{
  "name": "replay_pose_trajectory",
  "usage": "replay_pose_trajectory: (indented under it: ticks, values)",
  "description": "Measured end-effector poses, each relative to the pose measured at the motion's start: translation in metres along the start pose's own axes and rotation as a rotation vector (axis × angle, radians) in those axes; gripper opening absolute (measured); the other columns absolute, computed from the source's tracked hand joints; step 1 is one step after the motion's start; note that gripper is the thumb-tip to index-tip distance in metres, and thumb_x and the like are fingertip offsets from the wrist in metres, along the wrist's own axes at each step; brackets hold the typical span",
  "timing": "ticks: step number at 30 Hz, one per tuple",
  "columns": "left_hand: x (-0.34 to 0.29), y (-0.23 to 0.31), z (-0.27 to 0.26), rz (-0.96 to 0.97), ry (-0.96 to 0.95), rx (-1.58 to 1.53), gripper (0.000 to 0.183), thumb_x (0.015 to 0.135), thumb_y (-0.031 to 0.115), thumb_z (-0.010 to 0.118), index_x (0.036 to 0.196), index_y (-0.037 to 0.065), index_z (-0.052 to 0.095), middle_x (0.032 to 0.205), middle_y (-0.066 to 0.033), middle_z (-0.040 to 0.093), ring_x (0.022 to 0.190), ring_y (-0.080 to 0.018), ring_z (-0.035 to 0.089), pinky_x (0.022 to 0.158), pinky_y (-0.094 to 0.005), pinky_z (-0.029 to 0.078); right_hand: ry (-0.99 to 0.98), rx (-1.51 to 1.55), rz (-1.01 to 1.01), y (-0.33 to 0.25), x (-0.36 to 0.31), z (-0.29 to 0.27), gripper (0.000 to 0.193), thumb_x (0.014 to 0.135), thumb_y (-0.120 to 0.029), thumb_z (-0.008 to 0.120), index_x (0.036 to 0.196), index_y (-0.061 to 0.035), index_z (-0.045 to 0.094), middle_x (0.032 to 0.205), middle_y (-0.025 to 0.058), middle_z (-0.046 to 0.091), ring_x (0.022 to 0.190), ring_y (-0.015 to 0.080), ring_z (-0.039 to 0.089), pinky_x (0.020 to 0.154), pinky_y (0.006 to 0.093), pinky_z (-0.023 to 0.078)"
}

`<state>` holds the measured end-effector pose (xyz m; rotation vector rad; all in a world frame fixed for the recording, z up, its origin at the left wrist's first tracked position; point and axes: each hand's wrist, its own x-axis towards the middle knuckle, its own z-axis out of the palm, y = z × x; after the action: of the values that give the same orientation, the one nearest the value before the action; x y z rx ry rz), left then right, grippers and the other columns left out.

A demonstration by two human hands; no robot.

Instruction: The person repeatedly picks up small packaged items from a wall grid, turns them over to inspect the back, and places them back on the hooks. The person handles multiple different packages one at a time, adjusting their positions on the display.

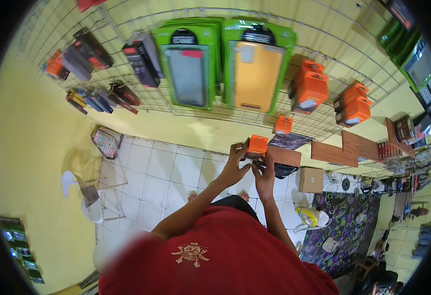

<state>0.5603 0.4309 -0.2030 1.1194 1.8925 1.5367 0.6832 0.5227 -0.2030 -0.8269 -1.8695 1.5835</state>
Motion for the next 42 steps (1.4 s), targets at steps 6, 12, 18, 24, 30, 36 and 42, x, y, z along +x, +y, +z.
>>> replay_pose_trajectory:
  ticks: [6,12,18,24,30,36,42]
  values:
    - [-0.065,-0.029,-0.115,-0.078,0.098,0.022,0.091,0.081,-0.003,0.07,0.159,0.014,0.026,0.137,-0.0178,0.038,0.13,-0.033,0.044,0.108,-0.0417,0.043,-0.125,-0.16,-0.277,-0.027,-0.025,0.113,0.074,0.084,0.001,0.07,0.152,-0.0096,0.041,0.149,0.0138,0.041,0.137,0.0292,0.044,0.106,0.0395,0.044]
    - [-0.091,-0.056,-0.242,0.063,0.238,0.043,0.092,0.08,-0.006,0.068,0.159,0.011,0.025,0.139,-0.0174,0.035,0.133,-0.0338,0.042,0.111,-0.0423,0.042,-0.114,-0.114,-0.375,-0.058,-0.033,0.257,0.077,0.081,0.006,0.069,0.151,-0.0086,0.041,0.145,0.0163,0.042,0.134,0.032,0.045,0.108,0.0399,0.044]
    - [-0.08,-0.043,-0.342,0.132,0.269,-0.168,0.077,0.088,0.005,0.062,0.156,0.006,0.026,0.148,-0.0151,0.033,0.138,-0.0297,0.037,0.113,-0.044,0.037,-0.086,-0.088,-0.406,-0.105,-0.012,0.351,0.079,0.082,0.006,0.068,0.154,-0.0085,0.038,0.143,0.0159,0.04,0.134,0.032,0.044,0.106,0.0394,0.046]
    - [-0.057,-0.034,-0.402,0.167,0.309,-0.216,0.071,0.095,0.016,0.056,0.157,0.006,0.024,0.151,-0.0147,0.032,0.139,-0.0295,0.036,0.116,-0.0435,0.031,-0.069,-0.09,-0.462,-0.142,0.024,0.413,0.079,0.083,0.006,0.067,0.155,-0.0094,0.037,0.141,0.0165,0.04,0.132,0.0329,0.043,0.106,0.0387,0.045]
    - [-0.035,-0.05,-0.422,0.185,0.295,-0.27,0.069,0.1,0.012,0.05,0.16,0.007,0.018,0.161,-0.0137,0.024,0.147,-0.0287,0.029,0.12,-0.0434,0.025,-0.017,-0.161,-0.51,-0.145,0.045,0.438,0.077,0.085,0.005,0.066,0.155,-0.0111,0.037,0.141,0.0154,0.039,0.132,0.0315,0.043,0.106,0.0378,0.046]
    - [-0.024,-0.052,-0.429,0.195,0.289,-0.22,0.065,0.102,0.014,0.047,0.16,0.006,0.019,0.159,-0.0162,0.026,0.145,-0.0308,0.03,0.12,-0.0434,0.024,0.02,-0.172,-0.506,-0.141,0.06,0.448,0.077,0.085,0.006,0.066,0.154,-0.0115,0.038,0.141,0.0152,0.039,0.132,0.0311,0.044,0.105,0.0369,0.046]
    - [-0.011,-0.057,-0.437,0.204,0.278,-0.147,0.061,0.105,0.021,0.043,0.159,0.004,0.021,0.158,-0.0203,0.023,0.146,-0.0318,0.026,0.12,-0.0415,0.022,0.022,-0.181,-0.449,-0.14,0.07,0.46,0.077,0.086,0.006,0.065,0.155,-0.0133,0.037,0.139,0.0154,0.04,0.129,0.0307,0.046,0.101,0.0358,0.051]
